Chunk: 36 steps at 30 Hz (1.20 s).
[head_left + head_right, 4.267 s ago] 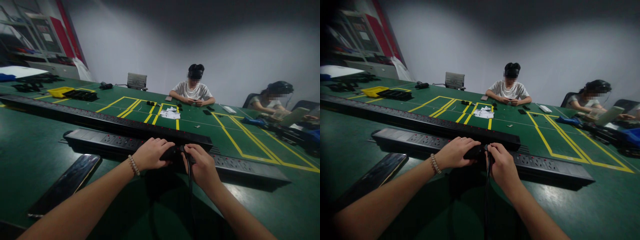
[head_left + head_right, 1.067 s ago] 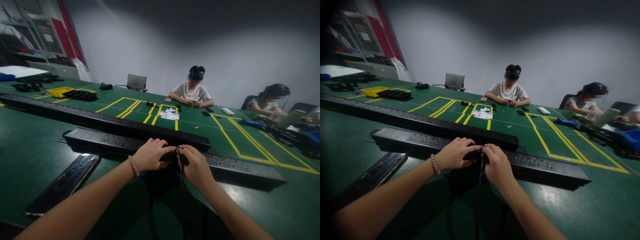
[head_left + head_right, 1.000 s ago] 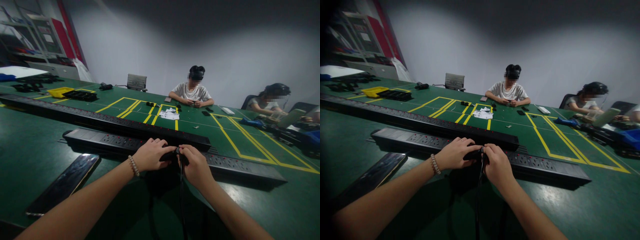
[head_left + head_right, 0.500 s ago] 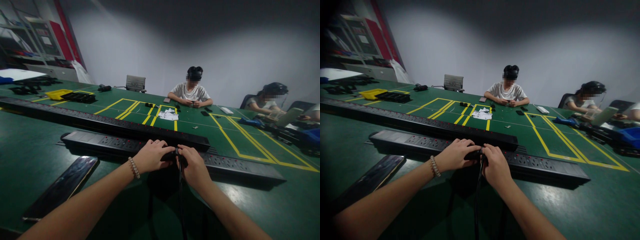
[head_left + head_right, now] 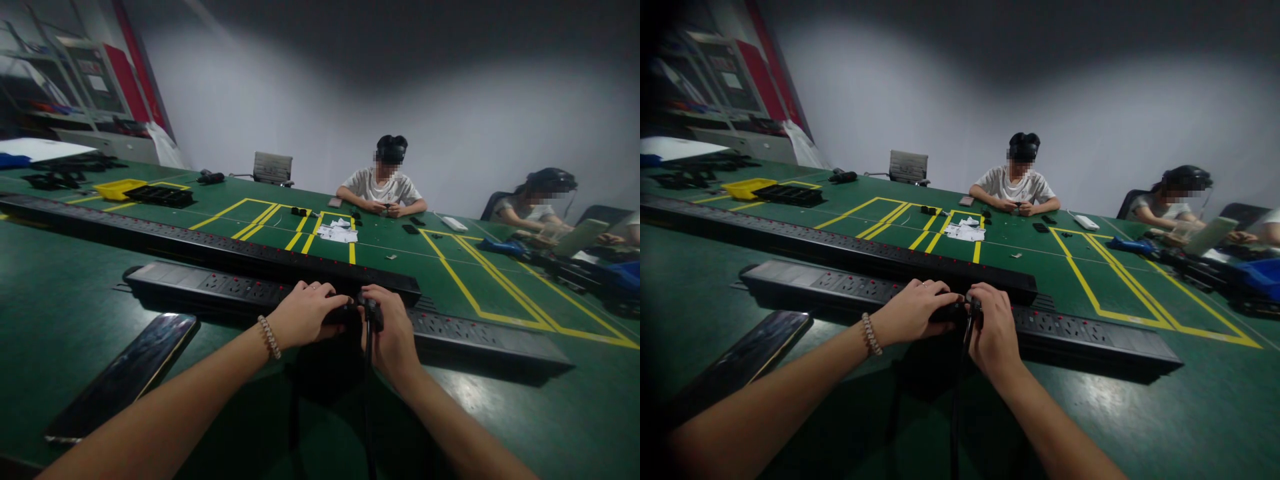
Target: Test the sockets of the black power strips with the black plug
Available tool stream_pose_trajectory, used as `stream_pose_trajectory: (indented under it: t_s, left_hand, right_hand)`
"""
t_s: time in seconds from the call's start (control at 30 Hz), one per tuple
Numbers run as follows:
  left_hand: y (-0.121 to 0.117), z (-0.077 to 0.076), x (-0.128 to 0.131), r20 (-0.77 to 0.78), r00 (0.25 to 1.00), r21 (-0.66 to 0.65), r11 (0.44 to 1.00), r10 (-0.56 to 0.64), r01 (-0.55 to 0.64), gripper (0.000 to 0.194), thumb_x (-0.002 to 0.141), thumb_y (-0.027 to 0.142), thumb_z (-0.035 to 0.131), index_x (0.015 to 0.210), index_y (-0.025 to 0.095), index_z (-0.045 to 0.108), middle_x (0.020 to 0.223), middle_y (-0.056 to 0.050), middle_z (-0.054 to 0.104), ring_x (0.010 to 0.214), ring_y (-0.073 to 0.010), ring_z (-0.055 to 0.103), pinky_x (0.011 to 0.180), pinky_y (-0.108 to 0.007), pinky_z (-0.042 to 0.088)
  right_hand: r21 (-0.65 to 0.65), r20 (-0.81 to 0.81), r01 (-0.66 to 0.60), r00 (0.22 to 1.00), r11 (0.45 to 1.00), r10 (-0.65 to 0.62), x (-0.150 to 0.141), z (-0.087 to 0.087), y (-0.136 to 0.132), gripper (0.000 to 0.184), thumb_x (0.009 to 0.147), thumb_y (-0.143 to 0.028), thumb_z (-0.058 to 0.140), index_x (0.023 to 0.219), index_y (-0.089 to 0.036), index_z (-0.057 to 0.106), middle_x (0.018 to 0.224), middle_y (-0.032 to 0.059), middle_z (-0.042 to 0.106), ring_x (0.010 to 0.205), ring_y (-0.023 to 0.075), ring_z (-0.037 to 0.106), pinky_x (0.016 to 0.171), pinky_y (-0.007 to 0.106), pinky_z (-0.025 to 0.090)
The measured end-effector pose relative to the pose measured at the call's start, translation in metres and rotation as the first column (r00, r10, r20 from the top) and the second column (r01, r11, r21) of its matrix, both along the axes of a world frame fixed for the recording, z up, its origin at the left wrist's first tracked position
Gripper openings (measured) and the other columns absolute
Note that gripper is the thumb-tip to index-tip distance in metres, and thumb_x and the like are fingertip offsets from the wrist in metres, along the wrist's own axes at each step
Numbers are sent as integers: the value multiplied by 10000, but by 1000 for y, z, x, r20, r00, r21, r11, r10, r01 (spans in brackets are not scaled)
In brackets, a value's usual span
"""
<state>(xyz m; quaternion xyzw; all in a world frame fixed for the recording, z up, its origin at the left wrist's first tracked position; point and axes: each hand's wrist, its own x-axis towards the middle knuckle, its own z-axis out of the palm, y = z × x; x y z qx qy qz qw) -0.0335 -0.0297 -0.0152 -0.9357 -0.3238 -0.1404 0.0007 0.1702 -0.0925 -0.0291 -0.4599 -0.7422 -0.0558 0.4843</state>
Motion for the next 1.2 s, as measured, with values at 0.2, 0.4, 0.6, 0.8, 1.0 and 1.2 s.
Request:
stream_pose_trajectory:
  t_s: [0.2, 0.4, 0.6, 0.8, 1.0, 1.2]
  left_hand:
    - [1, -5, -1, 0, 1000, 53, 998, 14, -14, 552, 920, 626, 574, 1405, 371, 507, 1209, -73, 625, 1047, -287, 597, 886, -423, 402]
    - [12, -7, -4, -33, 999, 55, 998, -11, 13, 641, 882, 677, 606, 1440, 393, 466, 1192, -50, 640, 1023, -271, 622, 854, -390, 419]
    - [28, 3, -37, -65, 998, 10, 1000, -21, 21, 723, 843, 666, 656, 1455, 341, 450, 1160, -61, 660, 1028, -278, 647, 852, -379, 451]
    - [23, 7, -37, 6, 1000, -8, 1000, 13, -13, 795, 806, 614, 683, 1463, 248, 424, 1158, -93, 670, 1041, -294, 648, 903, -406, 459]
    - [5, 3, -12, 35, 999, 35, 999, -42, 40, 727, 847, 561, 653, 1460, 248, 418, 1253, -102, 632, 1095, -307, 609, 922, -436, 430]
    - [5, 0, -12, 47, 998, 29, 999, -40, 39, 716, 843, 519, 670, 1454, 242, 422, 1261, -100, 624, 1098, -305, 595, 906, -433, 417]
  right_hand:
    - [107, -70, 71, 995, 992, -64, 7, 13, -6, 312, 897, -115, 586, 1175, -255, 568, 1240, 113, 620, 1131, 275, 626, 963, 502, 524]
    - [112, -64, 126, 991, 986, -120, 19, 6, -6, 249, 887, -165, 640, 1122, -222, 581, 1155, 121, 634, 1073, 274, 641, 923, 487, 550]
    - [50, -105, 134, 986, 990, -128, 25, -3, -5, 283, 863, -188, 668, 1132, -210, 582, 1143, 113, 637, 1046, 268, 660, 902, 465, 579]
    - [-20, -167, -20, 986, 1000, 16, 20, -14, 1, 299, 873, -165, 677, 1151, -224, 585, 1193, 108, 665, 1080, 249, 683, 906, 425, 605]
    - [1, -70, -59, 996, 998, 59, 19, -15, 4, 314, 892, -140, 666, 1185, -244, 619, 1196, 90, 704, 1092, 234, 694, 941, 424, 597]
    - [-12, -31, -79, 996, 997, 79, 17, -11, 5, 291, 900, -133, 638, 1170, -242, 647, 1204, 88, 710, 1101, 237, 696, 949, 427, 592]
